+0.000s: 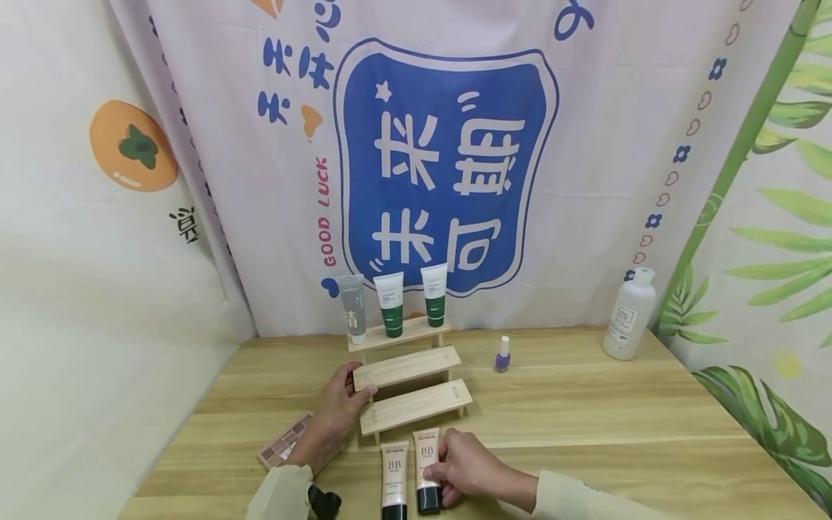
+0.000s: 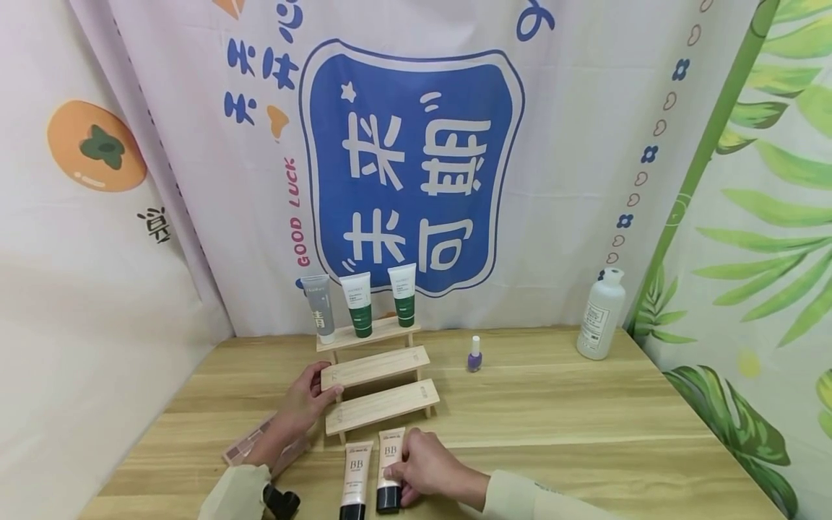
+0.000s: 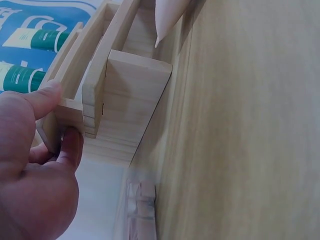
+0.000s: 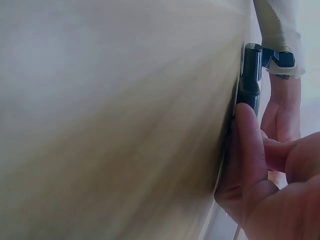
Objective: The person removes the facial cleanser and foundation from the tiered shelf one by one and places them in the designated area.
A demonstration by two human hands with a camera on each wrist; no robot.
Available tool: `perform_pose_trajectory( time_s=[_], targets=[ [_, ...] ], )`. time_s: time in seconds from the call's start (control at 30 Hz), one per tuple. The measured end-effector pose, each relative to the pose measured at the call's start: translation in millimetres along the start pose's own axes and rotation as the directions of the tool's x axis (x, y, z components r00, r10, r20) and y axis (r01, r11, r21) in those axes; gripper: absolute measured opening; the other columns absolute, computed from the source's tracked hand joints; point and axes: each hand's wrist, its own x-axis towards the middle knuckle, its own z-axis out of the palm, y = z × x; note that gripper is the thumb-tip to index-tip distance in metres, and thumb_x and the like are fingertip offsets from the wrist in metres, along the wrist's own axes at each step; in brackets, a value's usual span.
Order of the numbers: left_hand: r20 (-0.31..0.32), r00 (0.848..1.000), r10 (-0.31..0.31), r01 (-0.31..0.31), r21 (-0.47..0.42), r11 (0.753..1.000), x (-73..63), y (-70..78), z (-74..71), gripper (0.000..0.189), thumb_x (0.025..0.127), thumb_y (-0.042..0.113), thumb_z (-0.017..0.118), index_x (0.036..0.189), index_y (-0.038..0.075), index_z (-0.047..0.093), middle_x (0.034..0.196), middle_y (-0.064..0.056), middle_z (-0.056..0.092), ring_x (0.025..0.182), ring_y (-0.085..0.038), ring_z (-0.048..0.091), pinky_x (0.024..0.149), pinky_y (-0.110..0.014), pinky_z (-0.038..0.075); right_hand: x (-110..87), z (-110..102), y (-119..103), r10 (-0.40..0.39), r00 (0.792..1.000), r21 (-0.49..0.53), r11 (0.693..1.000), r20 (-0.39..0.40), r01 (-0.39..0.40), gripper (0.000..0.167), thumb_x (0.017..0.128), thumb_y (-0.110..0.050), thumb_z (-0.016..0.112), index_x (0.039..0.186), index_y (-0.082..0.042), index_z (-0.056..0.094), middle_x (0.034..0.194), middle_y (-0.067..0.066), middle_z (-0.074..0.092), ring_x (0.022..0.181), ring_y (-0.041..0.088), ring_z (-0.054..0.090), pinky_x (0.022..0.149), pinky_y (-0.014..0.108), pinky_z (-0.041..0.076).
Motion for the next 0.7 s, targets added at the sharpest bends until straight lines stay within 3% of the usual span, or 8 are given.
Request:
perform_pose_trajectory(
  time_s=[0.7],
  targets=[
    [-0.03, 0.999, -0.011, 0.012, 0.014, 1.0, 1.4, -1.8, 1.8, 0.059, 0.092, 0.004, 0.067, 0.141, -0.006, 0.037, 0.132, -0.028, 0.051, 0.121, -0.037, 0.055, 0.088, -0.025, 0.052, -4.8, 2.3, 1.3, 0.012, 0.999, -0.072, 0.997, 0.033, -0.009, 0.027, 0.088, -0.013, 0.073, 0.063, -0.006, 0.066, 0.048, 0.001, 0.059, 0.038, 0.011, 0.059, 0.039, 0.031, 0.052]
  ],
)
